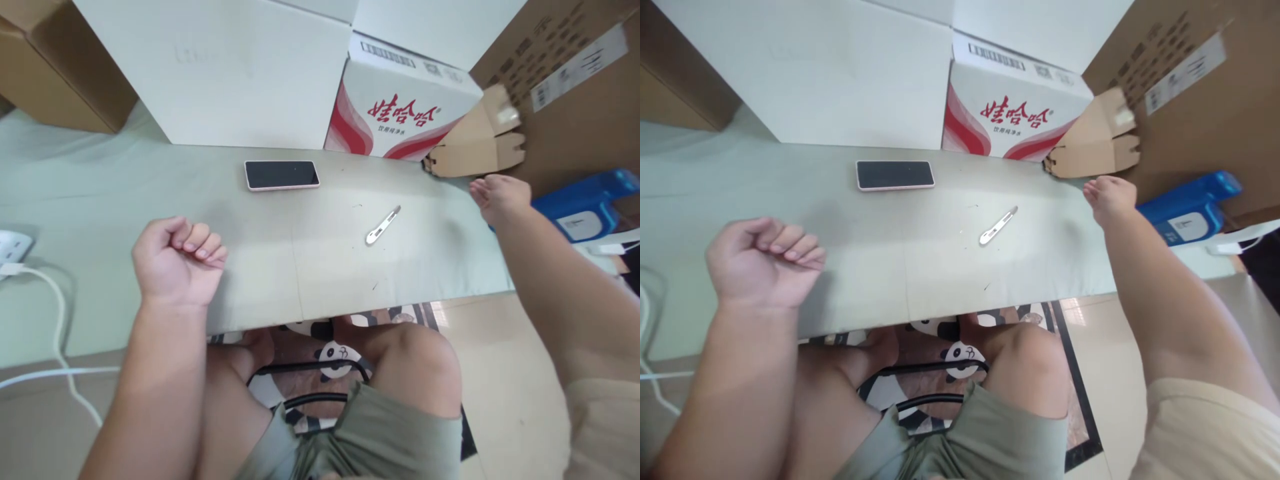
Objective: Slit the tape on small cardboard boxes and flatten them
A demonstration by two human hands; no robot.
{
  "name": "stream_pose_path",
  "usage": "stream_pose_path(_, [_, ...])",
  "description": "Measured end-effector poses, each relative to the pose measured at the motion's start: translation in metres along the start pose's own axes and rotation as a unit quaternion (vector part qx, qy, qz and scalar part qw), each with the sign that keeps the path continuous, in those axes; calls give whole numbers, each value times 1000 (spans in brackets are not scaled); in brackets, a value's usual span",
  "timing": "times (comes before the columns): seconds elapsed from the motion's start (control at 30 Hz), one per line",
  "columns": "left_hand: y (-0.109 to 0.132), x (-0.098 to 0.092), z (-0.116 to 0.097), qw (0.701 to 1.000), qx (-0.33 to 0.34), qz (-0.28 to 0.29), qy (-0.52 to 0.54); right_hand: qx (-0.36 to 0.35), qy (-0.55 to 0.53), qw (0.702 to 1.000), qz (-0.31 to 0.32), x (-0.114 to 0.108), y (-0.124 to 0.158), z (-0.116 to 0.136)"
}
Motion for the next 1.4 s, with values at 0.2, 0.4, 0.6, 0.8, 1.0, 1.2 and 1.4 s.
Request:
stream_pose_path(0.2, [4, 1, -2, 1000, -3, -1, -2, 66, 129, 988, -44, 46, 48, -25])
stream_pose_path(0.4, [1, 0, 1, 999, 3, 31, -16, -38, 173, 966, 189, 207, 89, 10])
stream_pose_path(0.6, [-3, -3, -3, 992, 31, 103, -66, -310, 310, 747, 501, 408, 126, 60])
stream_pose_path(0.8, [-1, -16, -13, 995, 27, 86, -34, -266, 409, 695, 527, 485, 100, 54])
stream_pose_path(1.0, [2, -24, -19, 997, 2, 61, 39, -229, 476, 630, 569, 481, 97, 57])
stream_pose_path(1.2, [6, -24, -21, 994, -10, 75, 83, -237, 472, 632, 568, 476, 99, 62])
stream_pose_path(1.4, [11, -23, -22, 990, -24, 78, 111, -251, 460, 631, 571, 477, 98, 60])
Point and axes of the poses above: each hand's wrist, its own y-axis away from the middle knuckle, its own x-axis out of the palm, z = x × y, the point moved 9 cm from there along -y, towards the middle knuckle, and after that the axes turned 12 degrees about -x, right-handed, at the moved point
